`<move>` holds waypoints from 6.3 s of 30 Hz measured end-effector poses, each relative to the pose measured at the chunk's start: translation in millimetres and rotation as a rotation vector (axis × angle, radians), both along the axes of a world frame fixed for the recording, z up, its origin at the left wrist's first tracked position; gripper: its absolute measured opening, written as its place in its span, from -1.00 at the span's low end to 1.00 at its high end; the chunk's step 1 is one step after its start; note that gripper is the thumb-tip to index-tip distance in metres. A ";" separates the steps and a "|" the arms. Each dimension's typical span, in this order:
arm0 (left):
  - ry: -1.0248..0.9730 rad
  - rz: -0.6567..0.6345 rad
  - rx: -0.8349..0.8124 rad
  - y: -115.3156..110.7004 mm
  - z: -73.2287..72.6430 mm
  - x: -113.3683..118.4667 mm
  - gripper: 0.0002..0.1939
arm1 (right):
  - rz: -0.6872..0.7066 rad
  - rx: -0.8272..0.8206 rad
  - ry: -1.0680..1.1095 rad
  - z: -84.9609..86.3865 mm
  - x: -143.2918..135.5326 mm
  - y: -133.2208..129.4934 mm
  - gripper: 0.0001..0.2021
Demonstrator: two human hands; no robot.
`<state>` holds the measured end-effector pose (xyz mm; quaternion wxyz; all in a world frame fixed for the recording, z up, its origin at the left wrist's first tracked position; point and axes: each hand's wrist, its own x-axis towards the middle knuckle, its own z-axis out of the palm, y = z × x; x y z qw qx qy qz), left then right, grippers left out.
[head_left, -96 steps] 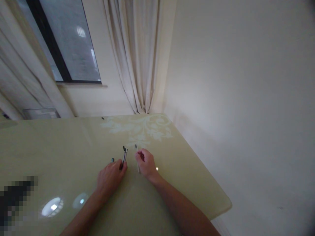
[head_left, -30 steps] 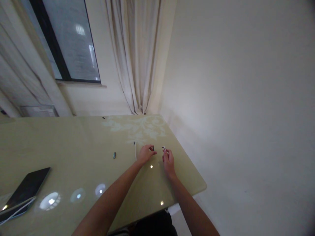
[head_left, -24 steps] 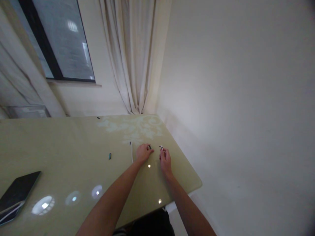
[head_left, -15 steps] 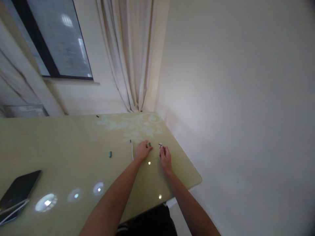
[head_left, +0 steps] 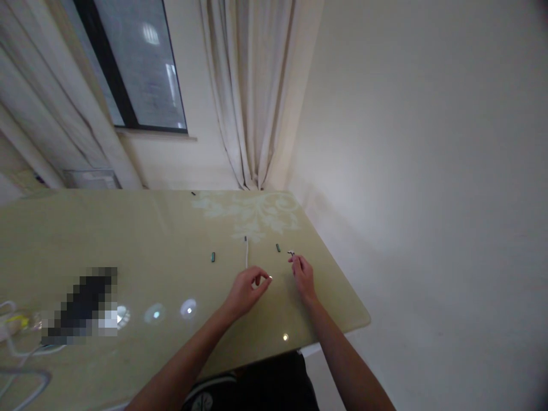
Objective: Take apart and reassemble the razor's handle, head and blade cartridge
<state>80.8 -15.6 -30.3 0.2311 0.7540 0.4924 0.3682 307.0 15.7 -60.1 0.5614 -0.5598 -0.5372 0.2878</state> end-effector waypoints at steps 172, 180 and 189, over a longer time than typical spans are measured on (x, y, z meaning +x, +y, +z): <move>-1.066 -0.046 -0.668 0.7 9.3 -80.4 -0.38 | 0.765 -0.099 0.013 72.8 -110.8 -25.1 -0.47; -0.957 -0.026 -0.627 2.4 8.4 -83.5 -0.39 | 0.766 -0.160 0.010 71.1 -110.4 -24.6 -0.41; -0.894 -0.018 -0.555 2.7 10.2 -85.8 -0.44 | 0.739 -0.102 -0.027 72.0 -112.4 -24.3 -0.52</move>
